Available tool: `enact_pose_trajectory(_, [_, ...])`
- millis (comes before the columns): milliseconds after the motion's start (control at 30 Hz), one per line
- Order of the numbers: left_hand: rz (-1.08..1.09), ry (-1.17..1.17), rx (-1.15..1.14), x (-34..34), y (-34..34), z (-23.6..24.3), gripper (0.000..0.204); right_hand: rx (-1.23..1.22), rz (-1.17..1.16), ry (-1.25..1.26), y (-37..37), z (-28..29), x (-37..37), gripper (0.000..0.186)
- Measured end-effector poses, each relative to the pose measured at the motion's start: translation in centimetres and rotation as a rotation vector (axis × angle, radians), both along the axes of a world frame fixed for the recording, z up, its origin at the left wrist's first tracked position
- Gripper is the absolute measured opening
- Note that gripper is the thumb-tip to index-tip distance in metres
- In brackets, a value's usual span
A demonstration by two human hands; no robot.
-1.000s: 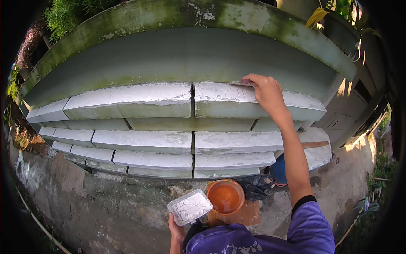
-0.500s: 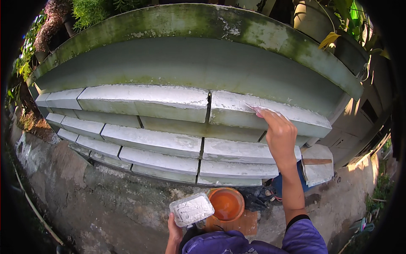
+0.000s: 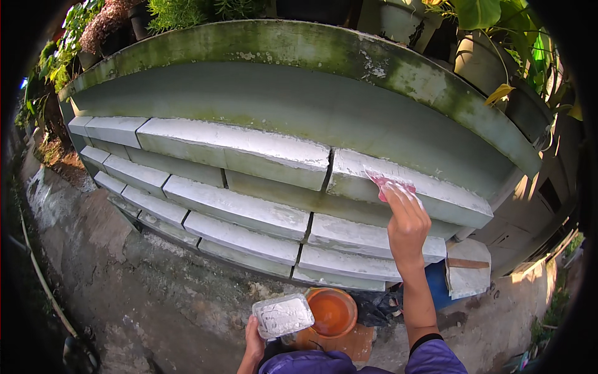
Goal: Applying white putty or plaster to a wall using a hand-held scraper to fill cracks.
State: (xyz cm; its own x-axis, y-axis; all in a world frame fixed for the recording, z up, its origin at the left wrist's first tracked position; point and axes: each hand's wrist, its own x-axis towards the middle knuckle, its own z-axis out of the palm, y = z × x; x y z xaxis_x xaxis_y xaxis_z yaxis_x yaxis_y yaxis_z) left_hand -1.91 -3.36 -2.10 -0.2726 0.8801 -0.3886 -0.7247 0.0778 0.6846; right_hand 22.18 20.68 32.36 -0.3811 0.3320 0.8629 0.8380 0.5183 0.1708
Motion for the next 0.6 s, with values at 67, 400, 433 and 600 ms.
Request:
enact_pose_trajectory(67, [-0.001, 0.067, 0.033, 0.0, -0.3, 0.0, 0.049, -0.012, -0.038, 0.018, 1.8, 0.0, -0.5, 0.042])
enact_pose_trajectory(400, [0.017, 0.170, 0.026, -0.4, -1.2, -0.8, 0.055, 0.011, -0.049, 0.022, -1.1, -1.9, -1.9, 0.034])
enact_pose_trajectory(433, [-0.012, 0.179, 0.026, -0.5, -1.2, -0.6, 0.055, 0.050, -0.033, 0.043, -0.6, -1.3, -2.2, 0.034])
enact_pose_trajectory(600, [-0.221, -0.007, -0.228, 1.5, 0.4, 7.9, 0.067, -0.046, -0.064, -0.042, 3.5, -2.2, -3.4, 0.039])
